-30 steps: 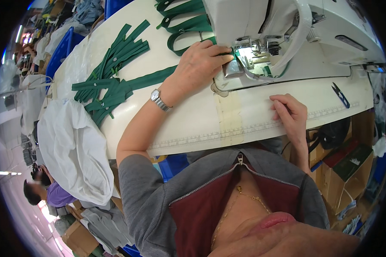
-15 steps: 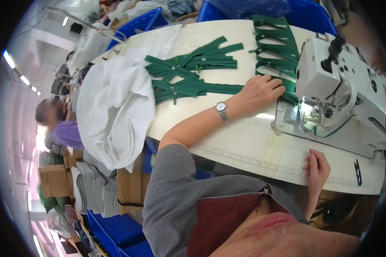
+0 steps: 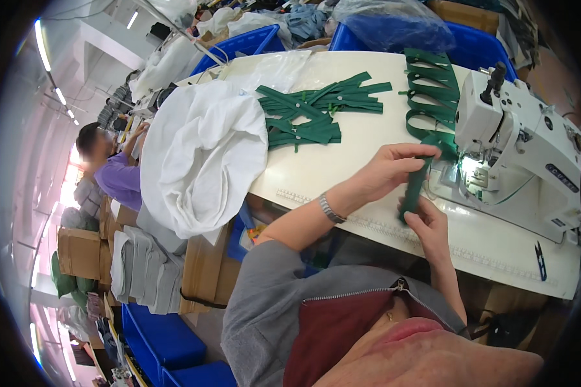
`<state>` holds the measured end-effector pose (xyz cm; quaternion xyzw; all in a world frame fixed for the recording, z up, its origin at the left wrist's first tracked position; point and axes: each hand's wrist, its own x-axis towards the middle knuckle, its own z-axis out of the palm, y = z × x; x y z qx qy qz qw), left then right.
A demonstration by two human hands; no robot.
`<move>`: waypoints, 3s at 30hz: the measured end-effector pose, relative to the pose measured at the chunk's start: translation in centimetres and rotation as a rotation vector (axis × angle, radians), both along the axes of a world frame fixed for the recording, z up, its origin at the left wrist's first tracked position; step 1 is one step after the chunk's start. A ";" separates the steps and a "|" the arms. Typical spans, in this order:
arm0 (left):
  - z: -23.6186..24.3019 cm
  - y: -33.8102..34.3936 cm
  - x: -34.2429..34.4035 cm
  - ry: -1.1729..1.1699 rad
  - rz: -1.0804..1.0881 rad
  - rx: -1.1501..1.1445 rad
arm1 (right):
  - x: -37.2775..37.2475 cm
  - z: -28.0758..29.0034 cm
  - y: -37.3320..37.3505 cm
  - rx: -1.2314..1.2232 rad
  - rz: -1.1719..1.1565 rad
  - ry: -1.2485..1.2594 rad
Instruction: Sewing green strips of material using an industrial sewing machine at a workshop station.
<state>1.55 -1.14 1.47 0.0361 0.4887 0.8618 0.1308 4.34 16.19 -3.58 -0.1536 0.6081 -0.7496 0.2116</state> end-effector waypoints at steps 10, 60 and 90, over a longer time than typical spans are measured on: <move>-1.7 2.0 0.2 0.224 0.129 -0.286 | 0.6 -1.4 5.0 0.064 -0.206 -0.114; -1.9 3.8 -2.5 1.462 0.157 -1.052 | -3.2 -0.6 6.6 -0.368 0.064 -0.390; -6.3 2.4 -7.9 1.224 -0.064 -1.299 | 0.2 -1.2 10.5 0.562 -0.504 0.195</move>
